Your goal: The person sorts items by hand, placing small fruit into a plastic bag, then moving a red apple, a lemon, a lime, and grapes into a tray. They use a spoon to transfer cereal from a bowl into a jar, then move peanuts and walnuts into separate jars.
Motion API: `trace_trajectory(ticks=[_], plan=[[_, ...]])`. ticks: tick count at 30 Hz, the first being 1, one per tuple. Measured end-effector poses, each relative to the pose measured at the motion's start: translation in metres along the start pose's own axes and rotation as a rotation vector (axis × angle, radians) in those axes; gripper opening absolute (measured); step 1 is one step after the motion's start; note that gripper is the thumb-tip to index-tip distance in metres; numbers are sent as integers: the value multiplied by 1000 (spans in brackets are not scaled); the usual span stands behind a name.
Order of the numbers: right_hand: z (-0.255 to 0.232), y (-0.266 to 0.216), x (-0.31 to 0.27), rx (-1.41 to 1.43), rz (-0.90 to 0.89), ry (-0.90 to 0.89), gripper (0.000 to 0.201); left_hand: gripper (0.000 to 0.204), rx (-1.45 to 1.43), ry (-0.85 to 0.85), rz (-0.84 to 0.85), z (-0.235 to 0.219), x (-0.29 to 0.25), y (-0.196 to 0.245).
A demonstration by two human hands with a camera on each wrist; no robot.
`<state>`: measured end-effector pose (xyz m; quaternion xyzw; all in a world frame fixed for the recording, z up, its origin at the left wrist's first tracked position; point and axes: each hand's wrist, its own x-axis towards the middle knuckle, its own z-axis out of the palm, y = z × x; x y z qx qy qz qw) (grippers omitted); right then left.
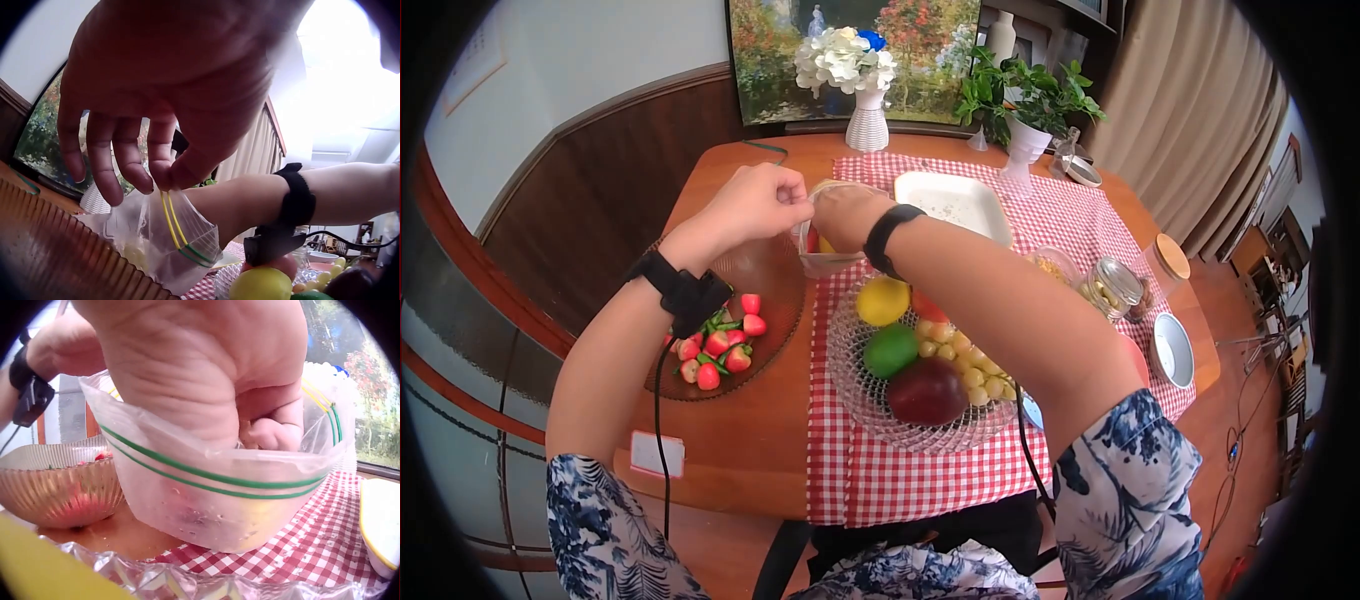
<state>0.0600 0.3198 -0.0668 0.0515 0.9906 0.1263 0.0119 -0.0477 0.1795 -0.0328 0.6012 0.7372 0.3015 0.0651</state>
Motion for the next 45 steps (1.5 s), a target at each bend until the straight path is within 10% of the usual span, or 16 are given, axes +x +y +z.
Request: trace_trajectory(ticks=[15,24,30,34,39,42,45], plan=[[-96,10,-170,188,159,355,57,24,73,64,-132,7,4,9],[-77,10,-249,149,402,-69,66,23,62,26,-106,13,8,21],[-77,5,-217,144,375,29,58,23,18,-17,-59,17,5,14],[-46,13,-130,317,106,103,25,18,-13,-43,-38,17,3,17],[-3,10,-30,530,-142,126,31,19,-25,-58,-27,11,2,18],[8,8,12,420,161,-181,35,19,-11,-37,8,10,1,13],[30,10,37,371,47,-139,37,19,-40,-32,19,10,1,3]])
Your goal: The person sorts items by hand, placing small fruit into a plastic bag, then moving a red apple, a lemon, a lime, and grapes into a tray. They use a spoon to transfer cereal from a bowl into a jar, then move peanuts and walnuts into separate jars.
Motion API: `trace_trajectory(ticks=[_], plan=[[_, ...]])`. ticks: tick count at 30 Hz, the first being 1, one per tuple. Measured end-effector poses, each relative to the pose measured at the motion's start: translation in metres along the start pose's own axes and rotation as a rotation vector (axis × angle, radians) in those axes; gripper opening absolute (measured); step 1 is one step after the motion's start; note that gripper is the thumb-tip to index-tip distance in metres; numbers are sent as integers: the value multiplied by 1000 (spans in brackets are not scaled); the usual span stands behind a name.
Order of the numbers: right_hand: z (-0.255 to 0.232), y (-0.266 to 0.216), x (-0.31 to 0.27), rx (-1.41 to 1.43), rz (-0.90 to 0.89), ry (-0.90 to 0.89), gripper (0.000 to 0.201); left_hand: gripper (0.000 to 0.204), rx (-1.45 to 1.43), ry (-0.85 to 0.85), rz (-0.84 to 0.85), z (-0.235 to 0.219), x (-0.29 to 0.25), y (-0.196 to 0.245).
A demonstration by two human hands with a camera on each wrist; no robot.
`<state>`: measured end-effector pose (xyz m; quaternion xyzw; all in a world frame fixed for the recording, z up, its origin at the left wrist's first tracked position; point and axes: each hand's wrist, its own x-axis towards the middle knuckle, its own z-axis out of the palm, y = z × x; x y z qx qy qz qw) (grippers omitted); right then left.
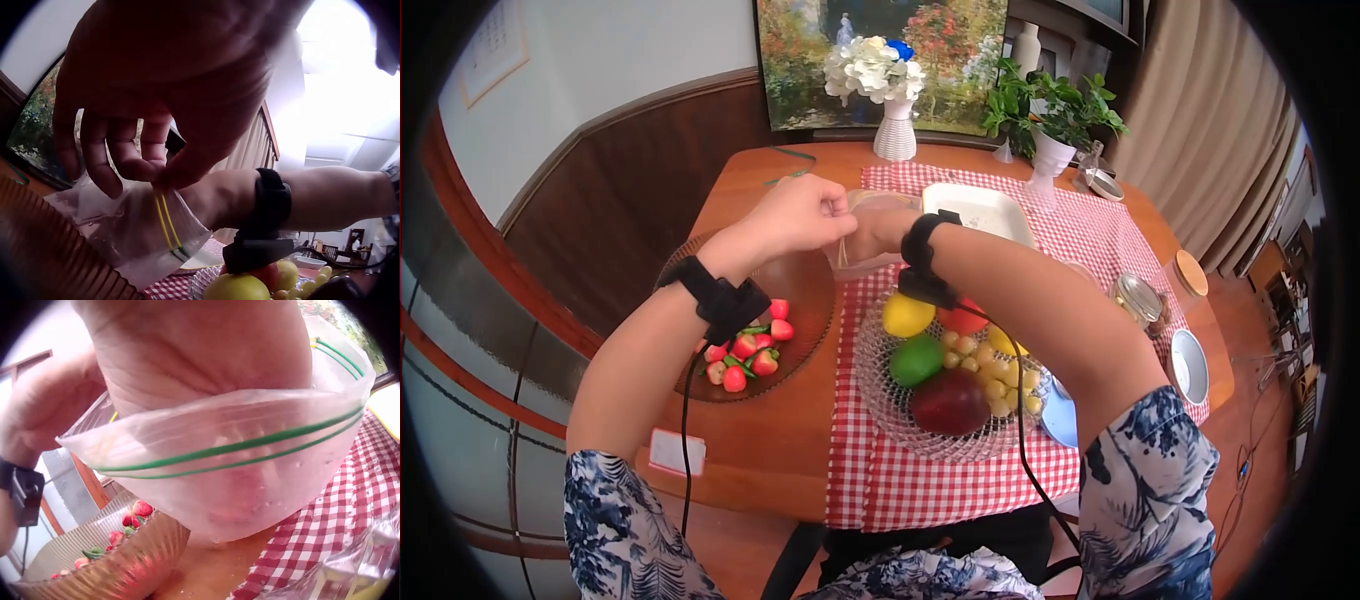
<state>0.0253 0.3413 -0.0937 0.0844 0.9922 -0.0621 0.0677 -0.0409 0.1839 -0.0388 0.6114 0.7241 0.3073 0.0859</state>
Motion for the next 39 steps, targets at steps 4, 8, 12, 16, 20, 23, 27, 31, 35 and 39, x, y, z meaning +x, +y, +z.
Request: trace_trajectory(ticks=[4,8,12,16,20,23,27,31,35,39], plan=[[19,16,24,-86,28,10,40,19,-25,12,-42,-5,-3,0],[27,28,27,-107,5,65,42,20,-58,-9,-23,-3,-2,-7],[19,17,8,-61,-13,95,38,21,-115,-58,-41,-5,-4,-3],[8,15,-7,-26,-3,158,34,22,-184,-47,-6,-3,3,-14],[-37,-5,-58,71,-93,101,33,22,-147,-10,-70,-3,6,-5],[-44,-5,-87,255,-184,214,33,22,-59,17,-99,-2,8,2],[-38,8,-109,359,-17,208,32,23,-74,60,29,8,15,7],[-36,-1,-118,188,-62,261,29,24,-12,81,96,16,23,31],[-53,-4,-121,-27,115,173,23,26,15,99,56,8,30,59],[-62,-2,-144,782,208,70,31,23,-117,-19,21,10,36,44]])
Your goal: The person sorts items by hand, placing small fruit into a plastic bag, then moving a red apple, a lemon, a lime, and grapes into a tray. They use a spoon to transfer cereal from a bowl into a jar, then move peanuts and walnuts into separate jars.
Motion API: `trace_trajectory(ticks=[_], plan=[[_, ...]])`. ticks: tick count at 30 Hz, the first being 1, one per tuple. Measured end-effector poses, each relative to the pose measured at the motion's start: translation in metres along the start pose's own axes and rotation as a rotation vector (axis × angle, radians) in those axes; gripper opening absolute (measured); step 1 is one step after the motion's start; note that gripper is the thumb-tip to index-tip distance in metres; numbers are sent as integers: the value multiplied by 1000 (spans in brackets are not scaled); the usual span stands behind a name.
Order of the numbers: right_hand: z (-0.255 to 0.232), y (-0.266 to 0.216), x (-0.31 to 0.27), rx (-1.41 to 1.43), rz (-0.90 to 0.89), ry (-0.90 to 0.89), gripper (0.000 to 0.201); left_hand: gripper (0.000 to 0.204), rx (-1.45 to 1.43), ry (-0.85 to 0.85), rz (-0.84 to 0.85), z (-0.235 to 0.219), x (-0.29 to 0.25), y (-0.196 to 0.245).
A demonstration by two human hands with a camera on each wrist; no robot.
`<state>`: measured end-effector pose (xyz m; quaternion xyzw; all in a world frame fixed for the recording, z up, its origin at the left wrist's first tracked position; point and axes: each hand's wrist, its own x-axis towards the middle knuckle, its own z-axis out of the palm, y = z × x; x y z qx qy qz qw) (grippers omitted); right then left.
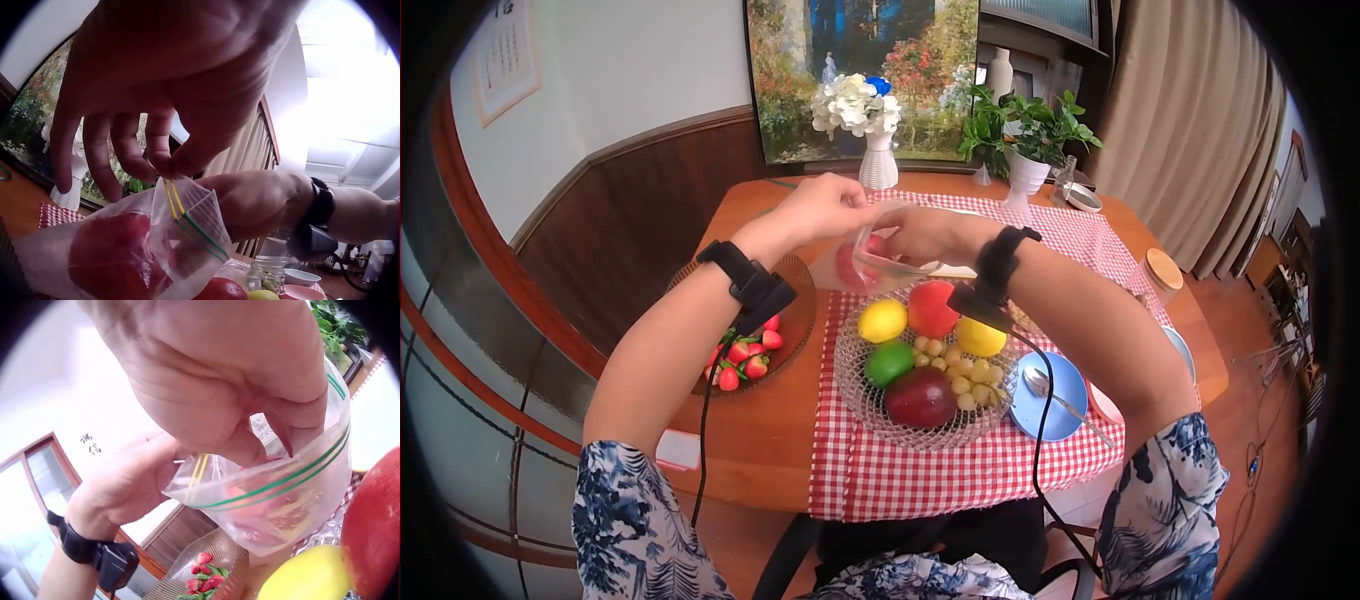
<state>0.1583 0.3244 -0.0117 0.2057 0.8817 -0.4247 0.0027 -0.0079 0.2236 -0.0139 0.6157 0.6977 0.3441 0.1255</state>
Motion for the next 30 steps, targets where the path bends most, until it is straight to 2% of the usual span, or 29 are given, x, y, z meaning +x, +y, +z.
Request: trace_trajectory(ticks=[2,4,6,7,8,10,11,12,14,15,18,28,30], plan=[[-7,-2,-9,232,71,-48,40,21,-17,-45,-14,1,3,-4],[-11,8,-5,308,87,-72,45,18,-37,-97,-24,2,4,4],[-8,7,-12,311,70,1,36,17,-229,-174,-196,1,-2,27],[-8,2,-18,212,59,39,25,17,-224,-180,-195,3,-1,30],[-5,11,-8,218,61,43,25,17,-262,-220,-186,4,0,32],[4,29,15,23,-10,201,22,16,-298,-266,-179,8,2,34],[5,32,15,-126,-113,232,32,16,-308,-272,-184,10,2,35],[9,33,20,-120,-110,233,32,16,-320,-280,-190,13,2,35],[16,39,33,-159,15,116,30,16,-338,-281,-168,12,-2,41],[14,44,38,-156,15,116,30,15,-357,-277,-146,11,-3,42],[10,45,41,-199,-64,85,30,14,-343,-289,-51,12,4,33],[-4,41,45,-375,-312,-52,29,15,-275,-255,-69,-5,-2,42],[-8,39,45,-408,-355,-83,29,25,-382,-304,-56,-10,-4,39]])
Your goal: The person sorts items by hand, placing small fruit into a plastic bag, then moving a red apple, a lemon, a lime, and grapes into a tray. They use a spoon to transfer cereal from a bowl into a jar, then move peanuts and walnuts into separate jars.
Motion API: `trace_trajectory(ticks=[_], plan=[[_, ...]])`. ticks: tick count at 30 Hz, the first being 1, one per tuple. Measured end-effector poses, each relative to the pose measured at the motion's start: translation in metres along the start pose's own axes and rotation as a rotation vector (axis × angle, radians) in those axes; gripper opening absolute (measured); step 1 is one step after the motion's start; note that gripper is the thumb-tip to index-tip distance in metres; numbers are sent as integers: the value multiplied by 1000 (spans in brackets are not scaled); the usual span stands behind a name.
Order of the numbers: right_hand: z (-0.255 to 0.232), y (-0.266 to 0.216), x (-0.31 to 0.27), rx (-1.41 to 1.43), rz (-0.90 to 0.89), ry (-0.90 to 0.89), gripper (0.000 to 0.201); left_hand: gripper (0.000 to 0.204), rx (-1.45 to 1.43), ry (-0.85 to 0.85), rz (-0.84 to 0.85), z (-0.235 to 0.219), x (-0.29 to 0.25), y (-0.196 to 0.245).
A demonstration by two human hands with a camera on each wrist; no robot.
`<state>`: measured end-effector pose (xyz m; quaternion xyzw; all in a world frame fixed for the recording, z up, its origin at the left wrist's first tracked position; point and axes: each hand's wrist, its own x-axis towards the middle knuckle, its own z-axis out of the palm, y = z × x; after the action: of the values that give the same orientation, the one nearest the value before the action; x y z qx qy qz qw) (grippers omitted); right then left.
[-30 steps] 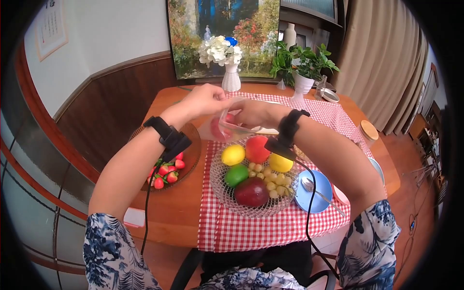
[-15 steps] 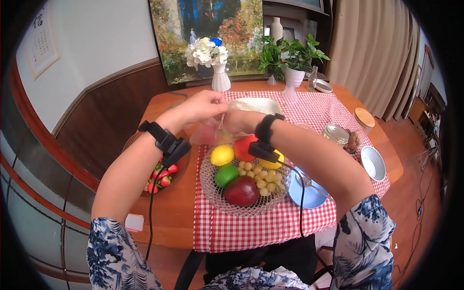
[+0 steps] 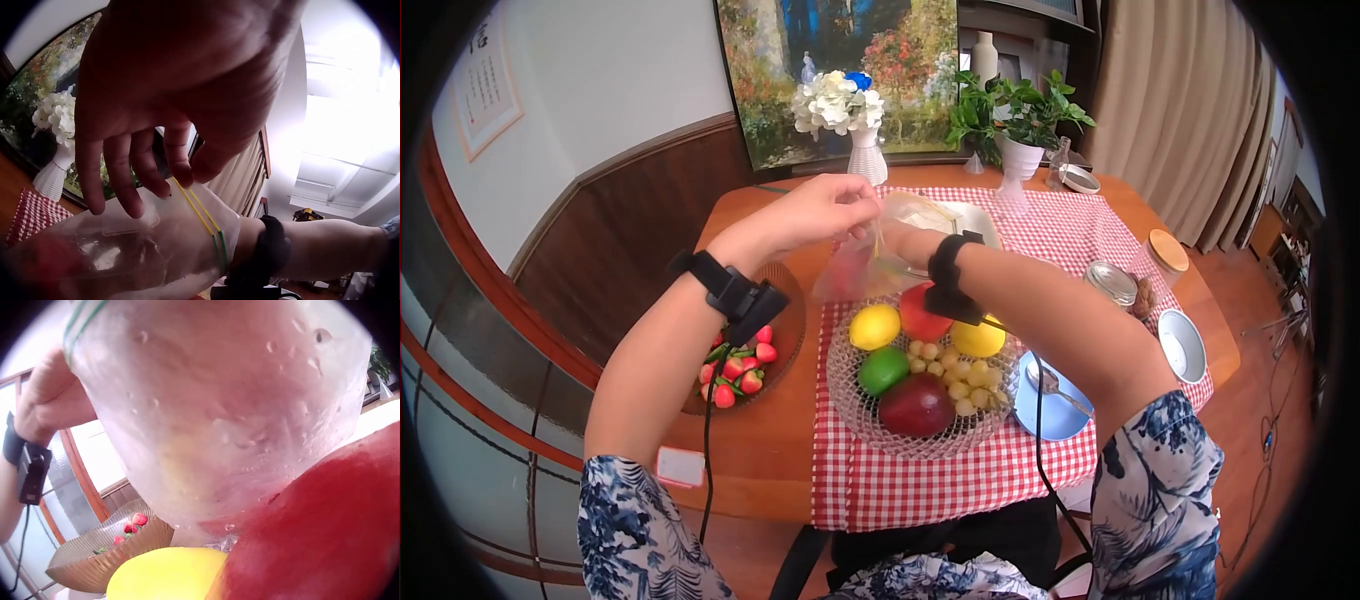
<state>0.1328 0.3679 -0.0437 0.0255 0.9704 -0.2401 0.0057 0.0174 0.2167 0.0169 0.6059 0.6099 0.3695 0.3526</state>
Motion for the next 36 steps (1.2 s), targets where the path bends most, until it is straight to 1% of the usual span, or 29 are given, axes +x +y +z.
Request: trace_trajectory(ticks=[1,3,4,6,7,8,9,10,11,12,13,14,16,18,19,20,21,22,24,26,27,28,30,31,32,34,35,36], plan=[[-2,-1,0,-17,-24,-12,28,25,-3,-1,1,-6,-1,-9],[-7,-3,0,-50,-66,-32,28,56,333,12,240,-22,-2,-36],[-9,-3,0,-65,-87,-40,28,56,332,8,243,-25,-7,-44],[-14,-12,-6,-84,-112,-46,28,86,952,69,308,-27,-23,-59],[-20,-22,-14,355,24,-117,28,97,1022,133,399,-23,-26,-62],[-25,-29,-19,792,165,-185,29,97,1021,139,399,-25,-26,-59],[-28,-17,-14,835,120,-241,58,86,950,165,169,-27,-24,-55],[-31,-24,-17,832,124,-242,58,75,870,187,-59,-27,-24,-49],[-32,-29,-22,846,44,-247,59,75,866,187,-57,-32,-20,-53],[-33,-35,-27,858,-39,-249,60,57,855,215,35,-40,-15,-62],[-33,-37,-30,857,-35,-249,60,42,841,241,126,-40,-15,-59],[-32,-39,-33,877,-37,-234,60,42,838,240,126,-38,-17,-56],[-33,-46,-42,898,-41,-216,60,24,857,247,20,-35,-20,-46],[-38,-57,-58,972,-85,-198,54,26,889,267,0,-42,-17,-51],[-40,-53,-61,973,-86,-199,54,28,917,289,-23,-46,-18,-52],[-42,-47,-63,1019,-2,-131,52,28,916,290,-27,-49,-18,-52],[-42,-42,-63,1063,83,-64,49,29,916,377,-82,-52,-19,-53],[-44,-55,-71,918,146,61,51,31,913,463,-140,-56,-20,-55],[-51,-65,-90,715,313,245,66,27,858,513,-126,-77,-18,-75],[-51,-80,-116,528,303,423,77,26,831,541,-223,-85,-23,-78],[-48,-74,-124,530,260,453,84,26,828,542,-229,-89,-25,-82],[-43,-77,-130,530,260,450,84,25,844,561,-240,-93,-25,-89],[-33,-87,-145,265,351,401,88,24,860,576,-245,-99,-24,-106],[-28,-91,-148,161,376,333,90,23,923,601,-255,-99,-22,-117],[-20,-101,-151,72,382,334,91,23,985,625,-264,-98,-22,-124],[-8,-111,-154,-88,420,317,92,21,1139,579,-308,-96,-24,-133],[1,-110,-154,-121,414,342,87,21,1182,584,-326,-94,-23,-134],[7,-111,-156,-117,418,350,87,22,1225,590,-347,-93,-24,-133]])
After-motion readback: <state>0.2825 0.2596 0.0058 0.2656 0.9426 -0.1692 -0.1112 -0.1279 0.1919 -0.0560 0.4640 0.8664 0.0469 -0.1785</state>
